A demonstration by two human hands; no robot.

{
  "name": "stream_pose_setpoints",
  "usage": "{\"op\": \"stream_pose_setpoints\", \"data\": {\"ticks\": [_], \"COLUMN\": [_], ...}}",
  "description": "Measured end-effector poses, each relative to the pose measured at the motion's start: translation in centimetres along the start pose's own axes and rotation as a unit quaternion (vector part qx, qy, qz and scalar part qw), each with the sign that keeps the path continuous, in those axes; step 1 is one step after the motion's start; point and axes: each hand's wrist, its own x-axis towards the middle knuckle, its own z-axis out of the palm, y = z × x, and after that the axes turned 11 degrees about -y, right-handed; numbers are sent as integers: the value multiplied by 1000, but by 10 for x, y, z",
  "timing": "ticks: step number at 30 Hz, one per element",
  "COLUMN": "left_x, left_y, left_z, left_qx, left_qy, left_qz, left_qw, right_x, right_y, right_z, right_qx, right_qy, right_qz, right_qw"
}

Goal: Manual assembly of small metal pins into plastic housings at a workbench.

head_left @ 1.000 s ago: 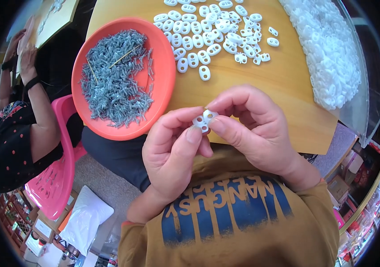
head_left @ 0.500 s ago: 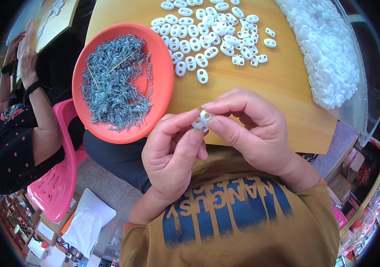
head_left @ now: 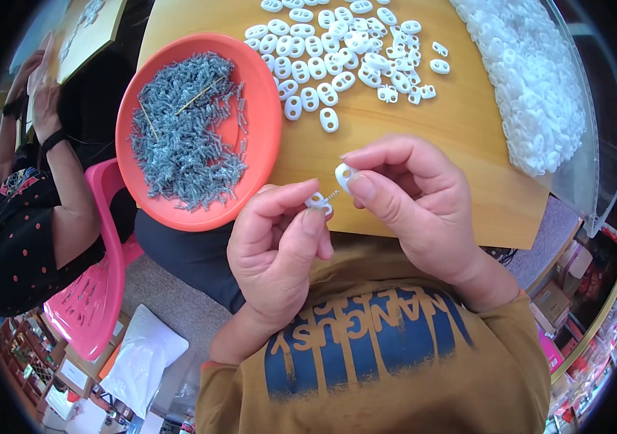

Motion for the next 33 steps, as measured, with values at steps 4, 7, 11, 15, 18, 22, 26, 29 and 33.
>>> {"op": "stream_pose_setpoints", "data": {"ticks": [4, 7, 11, 15, 18, 22, 26, 29, 33], "left_x": [2, 2, 3, 4, 7, 12, 13, 13, 12], "left_y": [-1, -6, -7, -8, -9, -8, -7, -3, 0], "left_z": [3, -2, -3, -1, 0, 1, 0, -1, 0], "left_qx": [-26, -16, -15, -37, -44, -88, -135, -163, -206], "left_qy": [7, -9, -23, -17, -11, 30, 15, 0, 7], "left_qz": [8, 34, 1, -26, -42, -70, -88, -117, -152], "left_qw": [1000, 999, 1000, 999, 998, 993, 987, 980, 967], "right_x": [-1, 0, 1, 1, 2, 3, 3, 3, 3], "right_y": [0, 0, 4, 4, 4, 5, 5, 5, 6], "right_z": [-2, -5, -7, -9, -11, -10, -10, -9, -7], "right_qx": [24, 69, 85, 90, 88, 96, 101, 113, 115], "right_qy": [-3, 0, 1, 6, 7, 9, 7, 1, -5], "right_qz": [27, 36, 28, 42, 46, 47, 51, 55, 43], "right_qw": [999, 997, 996, 995, 995, 994, 994, 992, 992]}}
